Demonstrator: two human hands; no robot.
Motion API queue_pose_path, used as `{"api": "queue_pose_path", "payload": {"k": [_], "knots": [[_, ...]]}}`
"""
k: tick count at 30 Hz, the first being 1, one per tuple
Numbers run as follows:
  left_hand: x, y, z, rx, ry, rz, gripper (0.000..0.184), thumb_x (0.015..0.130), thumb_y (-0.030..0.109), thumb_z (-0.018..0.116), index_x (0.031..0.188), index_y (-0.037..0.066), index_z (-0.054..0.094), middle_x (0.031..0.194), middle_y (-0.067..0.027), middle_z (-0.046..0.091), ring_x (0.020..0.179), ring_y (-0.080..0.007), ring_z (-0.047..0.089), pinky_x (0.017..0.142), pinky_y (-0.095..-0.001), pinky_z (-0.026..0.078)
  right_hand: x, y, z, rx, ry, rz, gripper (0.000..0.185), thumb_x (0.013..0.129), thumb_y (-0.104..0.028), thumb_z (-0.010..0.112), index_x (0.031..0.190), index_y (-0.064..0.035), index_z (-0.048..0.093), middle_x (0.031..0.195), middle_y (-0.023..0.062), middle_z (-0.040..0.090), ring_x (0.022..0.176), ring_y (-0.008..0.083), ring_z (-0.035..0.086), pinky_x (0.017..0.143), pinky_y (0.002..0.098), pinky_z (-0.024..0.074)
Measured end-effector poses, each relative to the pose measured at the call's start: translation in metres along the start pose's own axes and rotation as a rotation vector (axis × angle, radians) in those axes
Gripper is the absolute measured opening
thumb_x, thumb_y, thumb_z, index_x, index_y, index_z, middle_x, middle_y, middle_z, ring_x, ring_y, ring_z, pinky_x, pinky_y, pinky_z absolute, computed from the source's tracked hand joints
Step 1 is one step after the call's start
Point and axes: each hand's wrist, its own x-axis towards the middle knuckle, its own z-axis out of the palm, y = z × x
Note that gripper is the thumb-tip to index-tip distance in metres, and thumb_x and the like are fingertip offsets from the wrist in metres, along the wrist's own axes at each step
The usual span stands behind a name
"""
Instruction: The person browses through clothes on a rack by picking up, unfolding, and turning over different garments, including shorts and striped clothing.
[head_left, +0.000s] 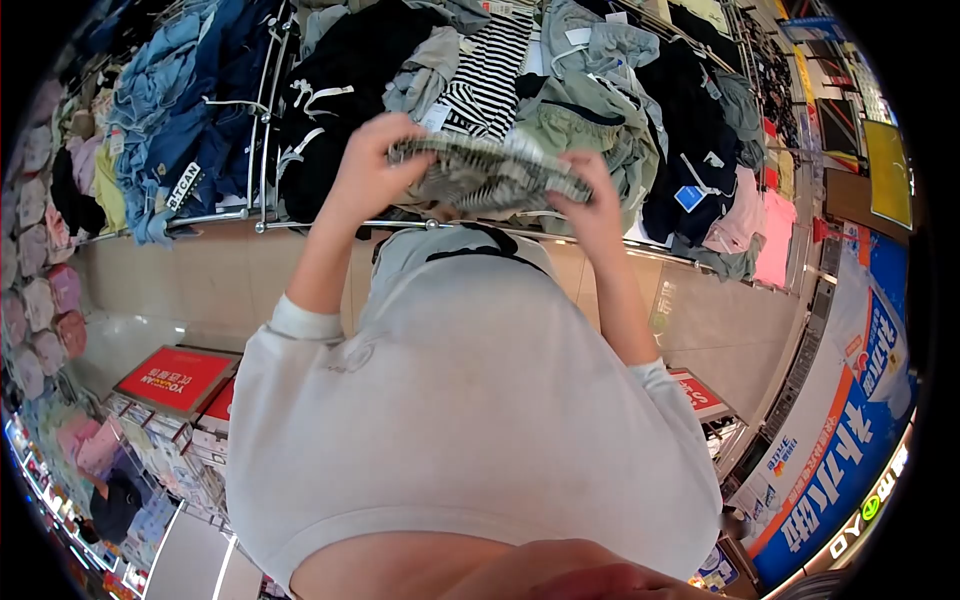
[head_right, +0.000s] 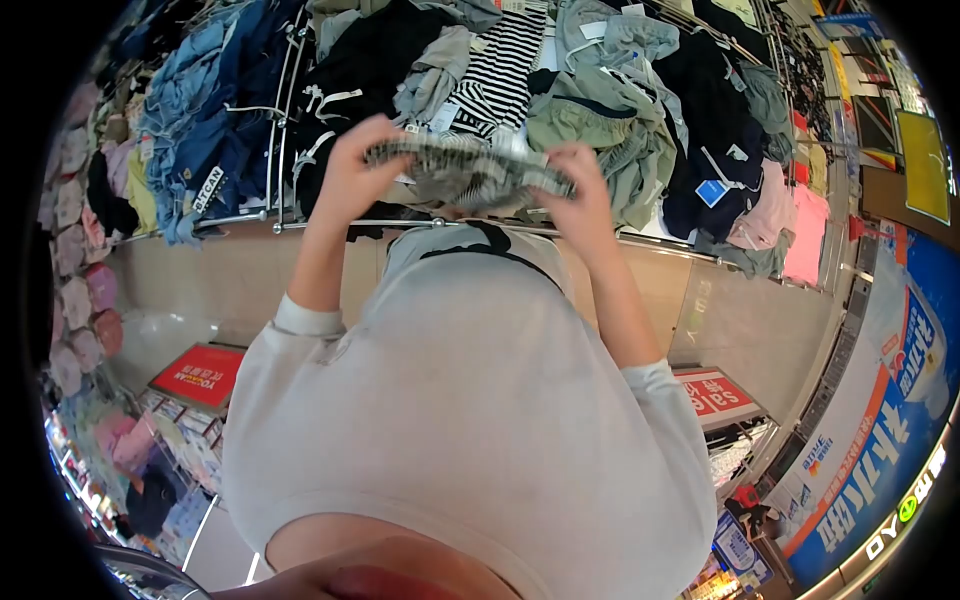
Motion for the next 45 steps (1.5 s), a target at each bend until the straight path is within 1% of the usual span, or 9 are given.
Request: {"api": "queue_pose_path", "payload": {"k": [2, 8, 9, 11, 14, 23, 29, 31, 45], "knots": [[0.027, 0.021, 0.005, -0.097, 0.168, -0.008, 0.02, 0.076, 0.002, 0.071, 0.095, -0.001, 0.065, 0.081, -0.0062, 0.062, 0.078, -0.0176, 0.058, 0.074, -0.027, 0.046, 0.03, -0.031, -0.006, 0.436, 0.196, 0.453, 0.031, 0.081, 0.0, 0.07, 0.11, -0.0043, 0.06, 0.097, 0.0041, 0.064, 0.086, 0.016, 0.061, 0.081, 0.0269, 0.0481], [0.088, 0.073, -0.003, -0.365, 0.454, 0.266, 0.023, 0.091, 0.014, 0.068, 0.11, 0.001, 0.067, 0.1, -0.001, 0.07, 0.088, -0.0074, 0.06, 0.079, -0.0224, 0.046, 0.102, -0.067, -0.035, 0.737, 0.32, -0.072, 0.025, 0.091, -0.007, 0.064, 0.114, 0.0005, 0.06, 0.108, 0.0066, 0.066, 0.097, 0.0158, 0.062, 0.086, 0.0289, 0.0488], [0.09, 0.092, -0.008, -0.539, 0.348, 0.102, 0.025, 0.09, 0.006, 0.062, 0.115, 0.001, 0.063, 0.113, -0.0112, 0.065, 0.104, -0.0206, 0.06, 0.091, -0.0345, 0.046, 0.106, -0.073, -0.04, 0.698, 0.32, -0.137, 0.026, 0.092, -0.009, 0.064, 0.116, 0.0004, 0.059, 0.11, 0.0067, 0.066, 0.099, 0.0163, 0.062, 0.087, 0.0292, 0.0487], [0.094, 0.115, -0.007, -0.567, 0.402, 0.224, 0.017, 0.096, 0.01, 0.06, 0.106, -0.002, 0.066, 0.093, -0.0006, 0.069, 0.083, -0.0079, 0.061, 0.076, -0.0226, 0.048, 0.111, -0.081, -0.042, 0.735, 0.324, -0.15, 0.028, 0.093, -0.01, 0.063, 0.119, 0.0008, 0.058, 0.113, 0.0072, 0.065, 0.1, 0.0165, 0.062, 0.088, 0.0295, 0.0487], [0.097, 0.111, -0.007, -0.484, 0.397, 0.212, 0.017, 0.095, 0.01, 0.061, 0.106, -0.002, 0.066, 0.095, -0.0021, 0.069, 0.086, -0.0099, 0.061, 0.078, -0.0243, 0.048, 0.112, -0.081, -0.041, 0.83, 0.364, -0.078, 0.028, 0.093, -0.01, 0.064, 0.118, 0.0008, 0.059, 0.113, 0.0064, 0.065, 0.099, 0.0153, 0.062, 0.088, 0.0276, 0.0474], [0.089, 0.137, -0.039, 0.15, 0.456, 0.486, 0.008, 0.087, 0.0, 0.064, 0.093, -0.004, 0.069, 0.079, -0.0031, 0.068, 0.071, -0.0093, 0.06, 0.065, -0.0237, 0.047, 0.1, -0.088, -0.1, 0.221, 0.432, -0.331, 0.029, 0.08, 0.004, 0.073, 0.108, 0.0028, 0.067, 0.101, 0.0056, 0.07, 0.089, 0.0106, 0.062, 0.082, 0.0235, 0.0478], [0.078, 0.154, -0.026, 0.058, 0.442, 0.6, 0.008, 0.087, 0.002, 0.067, 0.093, -0.004, 0.068, 0.082, -0.0033, 0.069, 0.072, -0.0098, 0.061, 0.065, -0.0239, 0.047, 0.088, -0.099, -0.134, 0.045, 0.475, -0.605, 0.031, 0.077, 0.005, 0.077, 0.107, 0.0037, 0.068, 0.099, 0.008, 0.071, 0.088, 0.0121, 0.064, 0.082, 0.0244, 0.0488], [0.074, 0.154, -0.017, -0.032, 0.363, 0.485, 0.01, 0.09, 0.005, 0.065, 0.093, -0.004, 0.068, 0.083, -0.0039, 0.069, 0.073, -0.0103, 0.061, 0.067, -0.0236, 0.047, 0.08, -0.111, -0.134, 0.071, 0.341, -0.56, 0.024, 0.08, 0.003, 0.075, 0.103, 0.0037, 0.069, 0.089, 0.0024, 0.072, 0.077, 0.0071, 0.062, 0.071, 0.0206, 0.0482], [0.04, 0.143, 0.06, -0.663, 0.163, -0.111, 0.032, 0.097, 0.028, 0.058, 0.113, 0.002, 0.064, 0.1, -0.0028, 0.07, 0.086, -0.008, 0.065, 0.075, -0.0222, 0.051, 0.021, -0.053, -0.135, 0.843, 0.163, 0.057, 0.027, 0.092, -0.016, 0.067, 0.111, 0.0014, 0.064, 0.104, 0.0071, 0.069, 0.09, 0.0132, 0.064, 0.079, 0.0259, 0.0502]]}}
